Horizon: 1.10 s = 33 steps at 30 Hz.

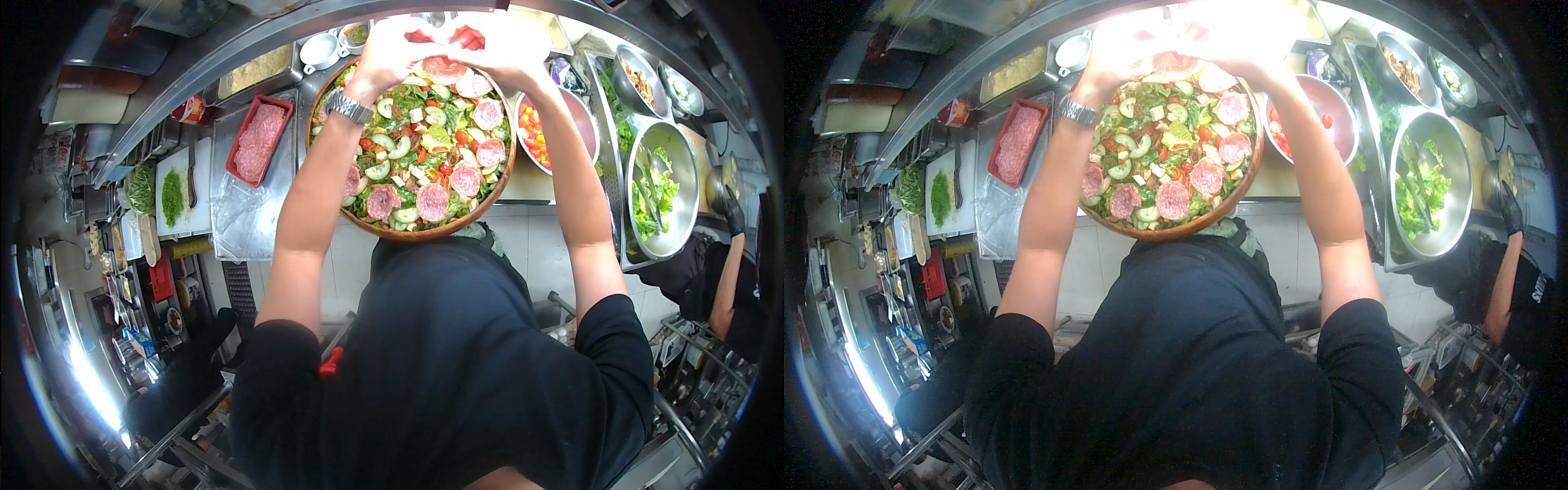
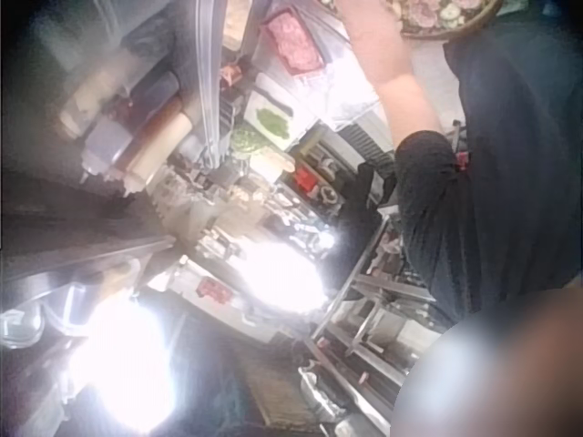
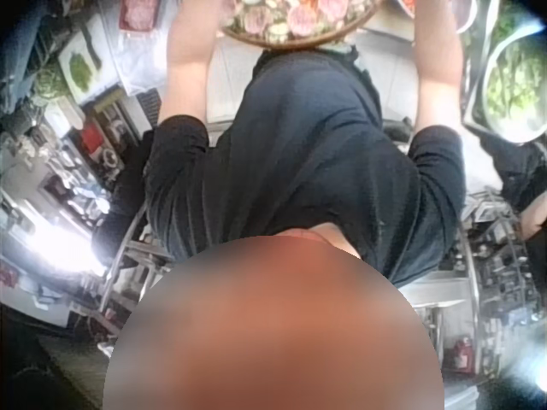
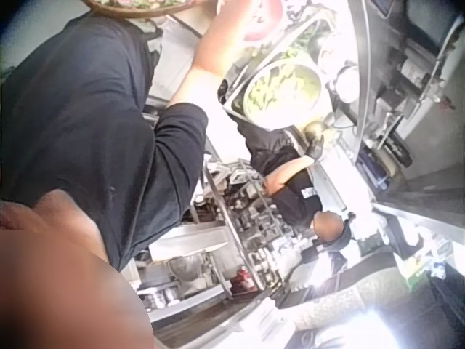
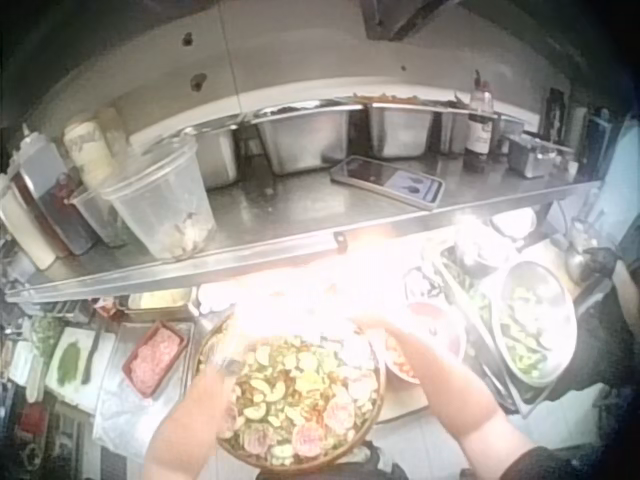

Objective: The person arranges slices of salami over a large bowl of salad containing lettuce, cucumbers, and tomatoes. They repeatedly pick up salami slices from a red tray and place them on top of the salad, adjusting positions to cover the surface evenly.

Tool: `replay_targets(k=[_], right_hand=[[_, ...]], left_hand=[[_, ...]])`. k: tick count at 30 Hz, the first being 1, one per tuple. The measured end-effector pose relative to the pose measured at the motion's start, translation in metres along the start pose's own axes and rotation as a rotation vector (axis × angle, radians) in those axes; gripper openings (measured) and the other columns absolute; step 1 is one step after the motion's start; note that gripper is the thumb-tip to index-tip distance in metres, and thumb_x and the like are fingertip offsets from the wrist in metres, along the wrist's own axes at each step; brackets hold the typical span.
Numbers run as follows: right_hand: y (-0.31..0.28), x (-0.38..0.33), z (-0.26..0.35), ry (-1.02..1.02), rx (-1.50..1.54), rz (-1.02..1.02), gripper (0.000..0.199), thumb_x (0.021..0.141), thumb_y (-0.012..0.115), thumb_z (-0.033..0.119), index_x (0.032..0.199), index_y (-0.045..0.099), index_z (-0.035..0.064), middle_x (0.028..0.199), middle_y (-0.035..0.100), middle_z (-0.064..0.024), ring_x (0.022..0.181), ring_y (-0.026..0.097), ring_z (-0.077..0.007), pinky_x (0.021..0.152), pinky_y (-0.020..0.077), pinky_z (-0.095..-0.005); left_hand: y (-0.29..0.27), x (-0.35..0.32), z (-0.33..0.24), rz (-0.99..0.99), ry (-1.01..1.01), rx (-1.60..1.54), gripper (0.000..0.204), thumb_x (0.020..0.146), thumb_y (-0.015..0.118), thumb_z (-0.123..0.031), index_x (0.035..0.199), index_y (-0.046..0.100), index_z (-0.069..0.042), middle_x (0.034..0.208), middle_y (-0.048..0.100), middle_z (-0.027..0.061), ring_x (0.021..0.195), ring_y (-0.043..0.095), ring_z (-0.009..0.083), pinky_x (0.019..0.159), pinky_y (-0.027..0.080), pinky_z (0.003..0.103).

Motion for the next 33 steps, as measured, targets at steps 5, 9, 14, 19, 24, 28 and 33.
replay_targets(k=[5,9,14,19,24,28,33], right_hand=[[0.002,0.007,-0.022,-0.012,-0.134,-0.062,0.019,0.087,0.077,0.017,0.099,0.068,0.0051,0.090,0.071,-0.0072,0.086,0.068,-0.0180,0.082,0.0548,-0.0333],[0.017,0.012,-0.053,-0.023,-0.290,-0.119,0.018,0.086,0.076,0.017,0.096,0.067,0.0067,0.089,0.070,-0.0082,0.084,0.069,-0.0209,0.080,0.0548,-0.0355],[0.032,0.012,-0.071,-0.117,-0.593,-0.216,0.016,0.082,0.074,0.021,0.088,0.062,0.0116,0.081,0.069,-0.0074,0.077,0.069,-0.0285,0.073,0.0544,-0.0418],[0.038,0.009,-0.094,0.005,-0.462,-0.108,0.010,0.086,0.071,0.016,0.091,0.064,0.0101,0.079,0.068,-0.0081,0.075,0.069,-0.0274,0.072,0.0542,-0.0393],[0.034,0.010,-0.086,-0.077,-0.415,-0.129,0.011,0.088,0.070,0.014,0.094,0.065,0.0062,0.079,0.068,-0.0097,0.073,0.067,-0.0261,0.071,0.0531,-0.0369],[0.036,0.010,-0.097,0.000,-0.268,-0.048,0.012,0.089,0.069,0.014,0.096,0.066,0.0052,0.078,0.067,-0.0088,0.073,0.066,-0.0237,0.071,0.0529,-0.0360],[0.039,0.009,-0.103,0.042,-0.143,-0.034,0.011,0.089,0.068,0.011,0.097,0.065,0.0039,0.078,0.068,-0.0088,0.073,0.066,-0.0214,0.071,0.0529,-0.0348]], left_hand=[[0.016,0.018,0.057,0.134,-0.140,0.057,0.022,0.085,0.082,-0.021,0.100,0.078,-0.004,0.090,0.075,0.0064,0.082,0.069,0.0136,0.077,0.056,0.030],[0.035,0.029,0.089,0.219,-0.007,0.393,0.017,0.085,0.076,-0.010,0.100,0.075,-0.003,0.096,0.074,0.0091,0.093,0.070,0.0166,0.080,0.058,0.031],[0.049,0.022,0.111,0.205,0.013,0.486,0.005,0.079,0.072,-0.006,0.085,0.071,-0.005,0.094,0.072,0.0087,0.091,0.068,0.0244,0.081,0.056,0.037],[0.051,0.006,0.086,0.029,0.237,0.835,0.008,0.076,0.074,-0.019,0.081,0.074,-0.013,0.089,0.066,0.0091,0.092,0.062,0.0315,0.084,0.051,0.044],[0.048,0.004,0.088,-0.014,0.178,0.823,0.013,0.075,0.077,-0.028,0.076,0.073,-0.015,0.089,0.063,0.0094,0.096,0.060,0.0331,0.086,0.049,0.047],[0.051,-0.002,0.091,-0.021,0.135,0.793,0.018,0.072,0.082,-0.028,0.075,0.071,-0.014,0.090,0.063,0.0096,0.097,0.060,0.0325,0.085,0.049,0.046],[0.058,-0.005,0.112,-0.022,0.086,0.850,0.016,0.073,0.080,-0.029,0.079,0.072,-0.017,0.096,0.065,0.0061,0.104,0.057,0.0322,0.087,0.045,0.048]])
Point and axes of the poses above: each hand's wrist, its own x-axis towards the middle knuckle, its own y-axis out of the palm, z = x × y, the point moved 10 cm from there along x, towards the middle knuckle
